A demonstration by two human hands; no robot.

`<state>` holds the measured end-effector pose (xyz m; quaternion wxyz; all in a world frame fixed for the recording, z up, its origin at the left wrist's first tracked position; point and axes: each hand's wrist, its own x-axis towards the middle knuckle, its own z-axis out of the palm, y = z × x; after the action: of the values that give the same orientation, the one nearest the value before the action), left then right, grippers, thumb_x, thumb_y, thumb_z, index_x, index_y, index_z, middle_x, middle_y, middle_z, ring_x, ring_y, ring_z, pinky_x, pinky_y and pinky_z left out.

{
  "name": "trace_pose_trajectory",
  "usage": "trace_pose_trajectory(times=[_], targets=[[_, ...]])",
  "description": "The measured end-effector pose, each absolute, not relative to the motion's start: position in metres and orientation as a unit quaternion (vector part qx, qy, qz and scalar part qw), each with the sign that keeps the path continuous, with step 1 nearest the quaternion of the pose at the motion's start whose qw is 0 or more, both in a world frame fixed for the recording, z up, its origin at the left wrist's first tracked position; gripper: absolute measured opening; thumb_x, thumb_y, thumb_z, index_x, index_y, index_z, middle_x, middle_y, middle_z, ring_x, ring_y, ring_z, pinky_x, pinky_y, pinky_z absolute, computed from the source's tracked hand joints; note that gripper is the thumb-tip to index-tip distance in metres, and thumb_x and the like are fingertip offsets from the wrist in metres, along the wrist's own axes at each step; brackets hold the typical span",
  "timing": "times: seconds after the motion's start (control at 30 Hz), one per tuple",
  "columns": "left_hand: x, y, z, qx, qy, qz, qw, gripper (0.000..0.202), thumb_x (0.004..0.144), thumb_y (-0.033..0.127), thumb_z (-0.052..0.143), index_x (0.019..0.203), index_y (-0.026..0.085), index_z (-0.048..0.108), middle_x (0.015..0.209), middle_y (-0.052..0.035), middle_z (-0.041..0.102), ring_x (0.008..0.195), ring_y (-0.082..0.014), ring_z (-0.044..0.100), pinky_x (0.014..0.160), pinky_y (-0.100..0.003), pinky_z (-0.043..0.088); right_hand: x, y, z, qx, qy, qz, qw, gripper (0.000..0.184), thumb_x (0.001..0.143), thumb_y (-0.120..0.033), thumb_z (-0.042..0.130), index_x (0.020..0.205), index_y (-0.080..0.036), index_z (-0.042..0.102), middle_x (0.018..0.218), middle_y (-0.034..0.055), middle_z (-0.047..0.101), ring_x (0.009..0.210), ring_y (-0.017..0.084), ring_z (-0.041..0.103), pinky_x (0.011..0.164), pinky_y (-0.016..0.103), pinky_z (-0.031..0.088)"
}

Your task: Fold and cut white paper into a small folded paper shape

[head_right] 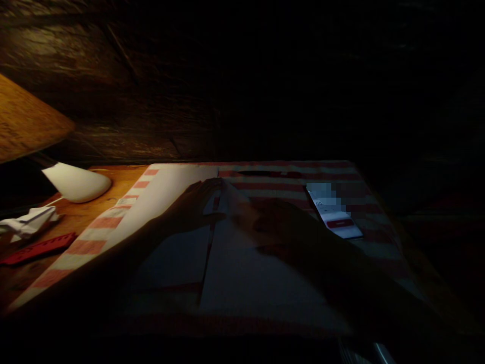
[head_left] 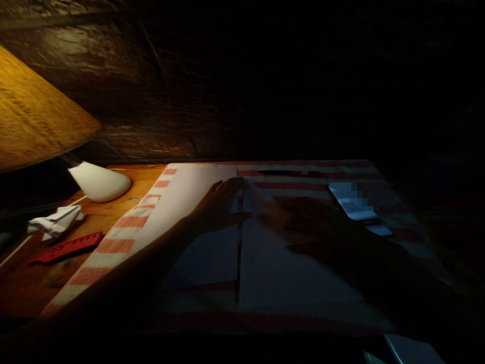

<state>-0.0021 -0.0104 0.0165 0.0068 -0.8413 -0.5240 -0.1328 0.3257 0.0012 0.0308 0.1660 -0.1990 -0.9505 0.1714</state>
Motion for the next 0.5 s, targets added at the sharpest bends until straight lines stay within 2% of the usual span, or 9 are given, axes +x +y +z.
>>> trace_pose_trajectory(times=[0.1,0.2,0.37,0.5], targets=[[-0.003,-0.010,0.016,-0.843,-0.522,-0.132,0.005,0.079,0.088,0.062,0.070,0.147,0.017,0.043,0.153,-0.0232,0.053,0.143,-0.0414,0.051,0.117,-0.061,0.041,0.343,0.013,0.038,-0.208,-0.953,0.163,0.146,0.053,0.086,-0.045,0.083,0.132,-0.027,0.069,0.161,0.0131,0.050,0.144,0.035,0.051,0.115,0.058,0.047],[-0.004,-0.009,0.016,-0.844,-0.520,-0.134,0.001,0.080,0.088,0.063,0.069,0.148,0.017,0.042,0.154,-0.0232,0.052,0.143,-0.0418,0.051,0.117,-0.062,0.041,0.356,0.021,0.049,-0.202,-0.950,0.188,0.145,0.051,0.084,-0.050,0.084,0.129,-0.030,0.071,0.157,0.0108,0.053,0.144,0.034,0.051,0.114,0.055,0.047],[-0.005,-0.008,0.016,-0.846,-0.515,-0.135,0.006,0.080,0.089,0.063,0.068,0.149,0.018,0.041,0.152,-0.0223,0.053,0.140,-0.0422,0.052,0.114,-0.062,0.044,0.364,0.021,0.065,-0.235,-0.937,0.238,0.101,0.023,0.095,-0.037,0.071,0.117,-0.029,0.075,0.140,0.0083,0.063,0.125,0.028,0.063,0.104,0.048,0.053],[-0.008,-0.006,0.014,-0.850,-0.506,-0.144,0.018,0.080,0.088,0.064,0.068,0.149,0.019,0.041,0.152,-0.0213,0.052,0.138,-0.0428,0.053,0.113,-0.063,0.046,0.368,0.019,0.071,-0.246,-0.931,0.264,0.058,0.026,0.095,-0.035,0.071,0.118,-0.023,0.070,0.123,0.0087,0.068,0.104,0.024,0.068,0.090,0.039,0.056]])
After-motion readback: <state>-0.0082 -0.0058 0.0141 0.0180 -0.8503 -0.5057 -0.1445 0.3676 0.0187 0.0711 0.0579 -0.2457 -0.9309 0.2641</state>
